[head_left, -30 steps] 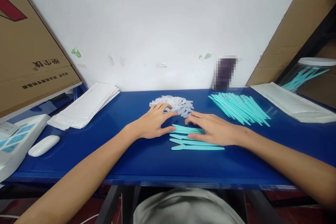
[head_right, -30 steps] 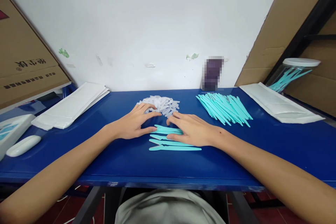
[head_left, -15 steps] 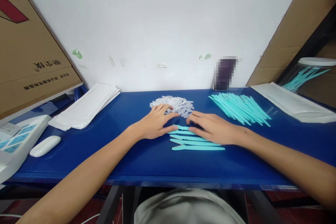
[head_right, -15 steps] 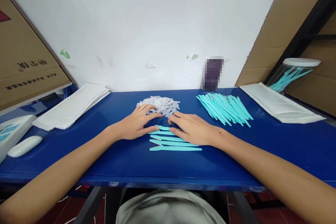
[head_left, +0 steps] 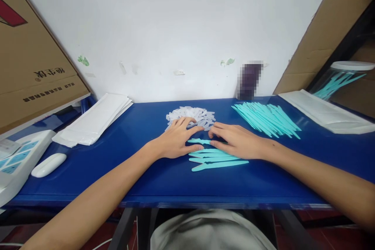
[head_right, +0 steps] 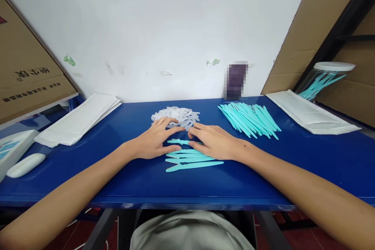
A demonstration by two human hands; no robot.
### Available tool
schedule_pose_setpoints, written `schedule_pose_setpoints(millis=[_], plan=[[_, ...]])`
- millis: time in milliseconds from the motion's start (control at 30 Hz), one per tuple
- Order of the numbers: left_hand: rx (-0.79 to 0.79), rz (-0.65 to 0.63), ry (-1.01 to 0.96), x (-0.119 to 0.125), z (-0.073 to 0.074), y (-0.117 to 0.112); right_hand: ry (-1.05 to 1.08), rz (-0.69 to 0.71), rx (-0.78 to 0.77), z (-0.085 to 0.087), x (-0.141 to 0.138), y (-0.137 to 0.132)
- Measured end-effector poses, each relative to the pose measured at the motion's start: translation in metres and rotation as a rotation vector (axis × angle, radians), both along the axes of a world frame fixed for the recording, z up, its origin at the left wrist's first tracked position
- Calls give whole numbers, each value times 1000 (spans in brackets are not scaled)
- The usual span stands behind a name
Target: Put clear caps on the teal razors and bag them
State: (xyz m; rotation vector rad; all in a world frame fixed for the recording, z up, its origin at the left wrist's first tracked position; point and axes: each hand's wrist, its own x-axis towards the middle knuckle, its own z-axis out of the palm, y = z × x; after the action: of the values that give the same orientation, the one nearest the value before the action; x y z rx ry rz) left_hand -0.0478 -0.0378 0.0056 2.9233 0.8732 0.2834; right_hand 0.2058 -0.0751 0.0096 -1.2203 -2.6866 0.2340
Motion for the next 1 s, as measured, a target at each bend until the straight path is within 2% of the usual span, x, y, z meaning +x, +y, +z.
schedule_pose_setpoints(millis=[367,500,567,600,667,733,833,933,1000], plan=[[54,28,-1,-4,1,3,4,43,-21,1,0,-1],[37,5,2,-4,2,3,-33,70,1,6,0,-3],[19,-11,-16,-3,3,2,-78,-29,106,12,3,0],[10,-20,-28,-3,4,1,-109,-126,177,16,6,3],[-1,-39,-51,-3,5,1,-188,-379,296,22,18,11],[-2,-54,-58,-3,5,1,-278,-632,327,27,36,20],[2,-58,-53,-3,5,1,-411,-823,208,30,65,32],[-2,-49,-55,-4,5,2,-463,-848,7,30,83,40],[-3,-46,-57,-4,5,2,-451,-838,-63,29,87,42]])
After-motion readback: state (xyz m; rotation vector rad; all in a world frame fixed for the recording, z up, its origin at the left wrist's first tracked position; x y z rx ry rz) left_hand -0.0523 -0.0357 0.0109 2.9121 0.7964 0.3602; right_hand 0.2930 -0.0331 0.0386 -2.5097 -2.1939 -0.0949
